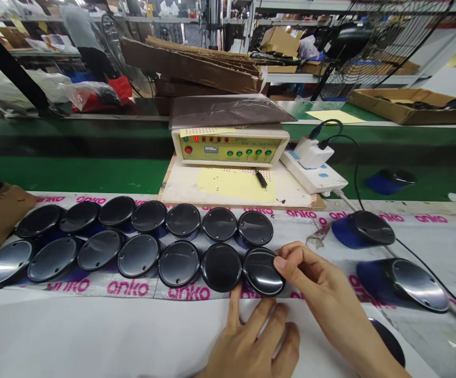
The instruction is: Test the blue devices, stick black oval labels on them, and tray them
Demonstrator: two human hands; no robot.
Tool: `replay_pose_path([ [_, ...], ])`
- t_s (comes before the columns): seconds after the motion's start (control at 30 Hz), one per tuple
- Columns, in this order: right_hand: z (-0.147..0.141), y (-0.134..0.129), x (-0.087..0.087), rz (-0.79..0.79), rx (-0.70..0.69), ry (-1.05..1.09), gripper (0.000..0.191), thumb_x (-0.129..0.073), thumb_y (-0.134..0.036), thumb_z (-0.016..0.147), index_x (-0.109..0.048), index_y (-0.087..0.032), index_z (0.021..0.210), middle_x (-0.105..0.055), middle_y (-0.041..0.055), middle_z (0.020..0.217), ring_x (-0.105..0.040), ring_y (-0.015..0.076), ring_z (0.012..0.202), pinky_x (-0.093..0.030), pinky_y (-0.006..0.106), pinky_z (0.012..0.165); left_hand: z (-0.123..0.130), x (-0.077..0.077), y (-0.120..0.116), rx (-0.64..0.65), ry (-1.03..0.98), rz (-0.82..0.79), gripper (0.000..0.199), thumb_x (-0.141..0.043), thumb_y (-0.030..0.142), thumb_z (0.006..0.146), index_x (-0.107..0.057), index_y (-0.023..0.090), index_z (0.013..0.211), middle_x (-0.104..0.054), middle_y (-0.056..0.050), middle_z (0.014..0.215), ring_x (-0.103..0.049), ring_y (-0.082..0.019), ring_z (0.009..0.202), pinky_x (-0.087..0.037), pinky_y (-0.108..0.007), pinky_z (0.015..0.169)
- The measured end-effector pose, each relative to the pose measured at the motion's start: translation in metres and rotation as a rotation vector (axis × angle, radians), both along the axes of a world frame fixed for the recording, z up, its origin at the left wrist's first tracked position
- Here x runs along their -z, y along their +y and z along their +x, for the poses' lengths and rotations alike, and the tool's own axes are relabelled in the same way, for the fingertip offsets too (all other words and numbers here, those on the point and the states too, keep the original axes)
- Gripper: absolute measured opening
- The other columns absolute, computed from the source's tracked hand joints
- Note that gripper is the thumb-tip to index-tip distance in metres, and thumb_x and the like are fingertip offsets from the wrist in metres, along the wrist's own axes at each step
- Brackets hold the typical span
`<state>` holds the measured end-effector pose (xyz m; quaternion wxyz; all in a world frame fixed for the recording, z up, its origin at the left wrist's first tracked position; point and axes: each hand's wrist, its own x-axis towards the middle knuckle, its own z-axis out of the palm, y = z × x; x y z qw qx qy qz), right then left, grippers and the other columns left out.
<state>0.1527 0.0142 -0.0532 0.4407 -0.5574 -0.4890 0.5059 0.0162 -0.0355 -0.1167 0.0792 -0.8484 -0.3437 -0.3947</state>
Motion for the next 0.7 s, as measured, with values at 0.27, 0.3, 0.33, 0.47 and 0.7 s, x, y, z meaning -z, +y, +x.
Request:
replay_pose_path([
  [0.27, 0.003, 0.003, -0.001, 0.003, -0.027, -0.190, 0.037, -0.065, -0.046, 0.077, -0.044, -0.021, 0.059, -0.046, -0.0030, 0.064, -0.043, 0.0122, 0.060, -0.034, 0.025, 0.054, -0.001, 0.002, 0.000, 0.012, 0.017, -0.008, 0.034, -0.032, 0.018, 0.095, -0.066, 0.017, 0.089, -0.069, -0.005, 0.092, -0.060, -0.021, 0.098, -0.014, -0.055, 0.111],
  [0.3, 0.005, 0.004, 0.001, -0.038, -0.048, -0.203, 0.041, -0.065, -0.049, 0.076, -0.041, -0.021, 0.058, -0.042, -0.0047, 0.058, -0.038, 0.0110, 0.055, -0.031, 0.025, 0.050, -0.001, 0.001, 0.000, 0.018, 0.026, -0.009, 0.034, -0.033, 0.018, 0.095, -0.066, 0.017, 0.090, -0.069, -0.006, 0.093, -0.060, -0.021, 0.099, -0.013, -0.056, 0.110],
  [0.33, 0.007, 0.005, 0.003, -0.079, -0.066, -0.207, 0.045, -0.066, -0.051, 0.075, -0.037, -0.021, 0.057, -0.037, -0.0066, 0.053, -0.033, 0.0097, 0.051, -0.027, 0.024, 0.047, -0.002, 0.000, 0.001, 0.025, 0.037, -0.010, 0.034, -0.033, 0.020, 0.096, -0.066, 0.017, 0.090, -0.069, -0.006, 0.095, -0.059, -0.021, 0.099, -0.013, -0.056, 0.110],
  [0.47, 0.012, 0.010, 0.003, -0.135, -0.060, -0.174, 0.049, -0.070, -0.054, 0.070, -0.035, -0.022, 0.058, -0.030, -0.0098, 0.046, -0.024, 0.0071, 0.045, -0.019, 0.023, 0.044, -0.007, -0.002, 0.001, 0.070, 0.079, -0.028, 0.046, -0.034, 0.049, 0.096, -0.066, 0.016, 0.095, -0.067, -0.007, 0.099, -0.058, -0.022, 0.101, -0.007, -0.055, 0.111],
  [0.7, 0.050, -0.009, -0.046, 0.186, 0.299, 0.117, 0.024, -0.062, -0.045, 0.082, -0.055, -0.026, 0.070, -0.046, -0.0027, 0.056, -0.041, 0.0114, 0.045, -0.028, 0.031, 0.043, -0.018, -0.034, -0.006, 0.165, 0.261, -0.038, 0.027, -0.054, 0.037, 0.091, -0.062, 0.012, 0.095, -0.066, -0.007, 0.101, -0.060, -0.021, 0.096, -0.042, -0.034, 0.090],
])
